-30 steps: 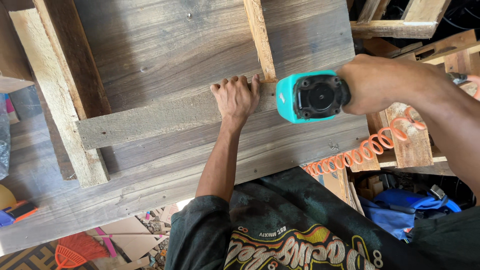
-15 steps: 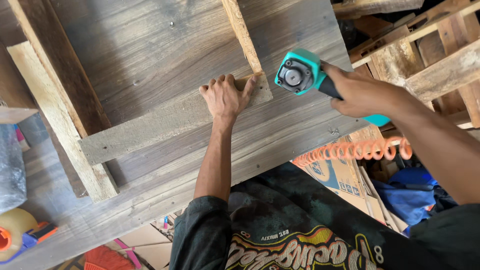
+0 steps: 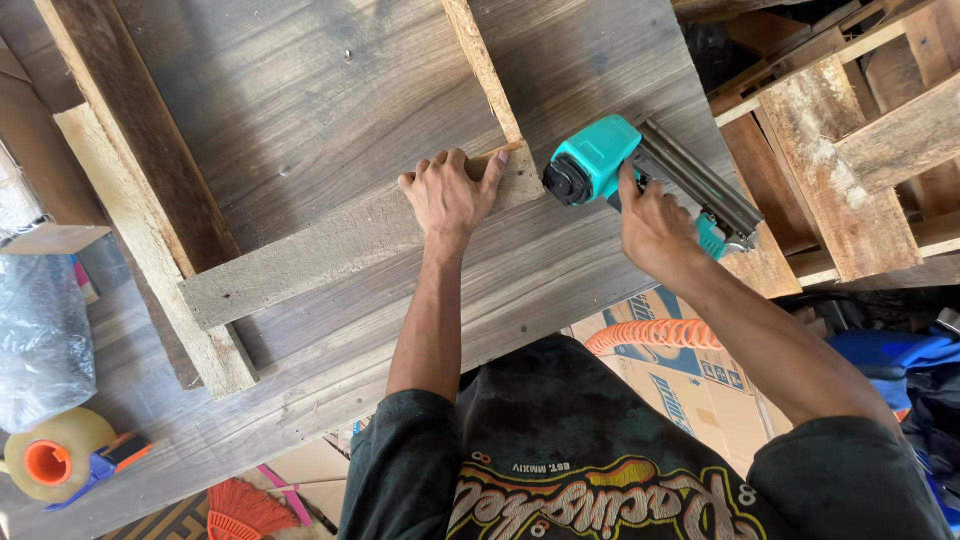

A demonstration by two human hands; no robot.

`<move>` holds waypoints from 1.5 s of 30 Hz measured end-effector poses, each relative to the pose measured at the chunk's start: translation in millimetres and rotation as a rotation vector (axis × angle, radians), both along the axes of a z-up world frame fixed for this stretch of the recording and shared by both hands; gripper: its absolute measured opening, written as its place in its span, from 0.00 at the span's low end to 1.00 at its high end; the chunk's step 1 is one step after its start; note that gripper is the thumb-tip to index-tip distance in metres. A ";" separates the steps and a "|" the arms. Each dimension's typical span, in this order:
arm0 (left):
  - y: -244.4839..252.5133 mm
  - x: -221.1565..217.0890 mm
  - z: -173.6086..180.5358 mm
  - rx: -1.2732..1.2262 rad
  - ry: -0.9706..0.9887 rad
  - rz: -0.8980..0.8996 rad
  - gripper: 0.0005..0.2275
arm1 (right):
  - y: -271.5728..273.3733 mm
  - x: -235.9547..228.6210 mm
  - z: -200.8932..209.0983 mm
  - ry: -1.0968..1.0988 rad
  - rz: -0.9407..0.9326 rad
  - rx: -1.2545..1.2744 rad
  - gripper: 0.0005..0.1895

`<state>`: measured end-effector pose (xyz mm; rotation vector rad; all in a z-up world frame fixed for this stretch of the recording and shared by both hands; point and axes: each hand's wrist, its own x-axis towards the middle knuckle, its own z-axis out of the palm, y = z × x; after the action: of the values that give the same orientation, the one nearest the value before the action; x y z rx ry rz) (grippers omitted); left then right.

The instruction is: The person assembles a wooden frame on a workbench using a pneumatic nail gun. They position wooden planks, secure them with nails, and flip the frame to continue attaching additional pieces.

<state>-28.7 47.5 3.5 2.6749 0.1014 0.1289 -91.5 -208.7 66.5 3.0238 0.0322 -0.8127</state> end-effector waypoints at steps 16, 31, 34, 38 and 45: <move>0.4 -0.3 -1.8 0.006 0.022 0.002 0.28 | -20.5 -34.3 -90.3 -0.002 -0.155 0.032 0.40; 112.5 -62.6 -12.3 -0.113 -0.487 0.164 0.23 | 58.7 -4.2 -42.6 -0.625 0.209 0.339 0.38; 179.3 -82.4 -18.9 -0.062 -0.387 0.228 0.27 | 134.6 -14.1 -40.4 -0.959 0.490 0.484 0.37; 258.4 -105.2 -28.9 0.043 -0.310 0.300 0.28 | 221.8 -42.3 -66.5 -0.754 0.567 0.540 0.40; 327.9 -132.7 -17.3 0.101 0.046 0.084 0.34 | 341.0 -76.8 -86.3 -0.550 0.543 0.528 0.47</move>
<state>-161.4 375.4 -13.8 2.7762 0.2273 0.1008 -168.3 132.3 -19.7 3.2860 1.1542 0.1006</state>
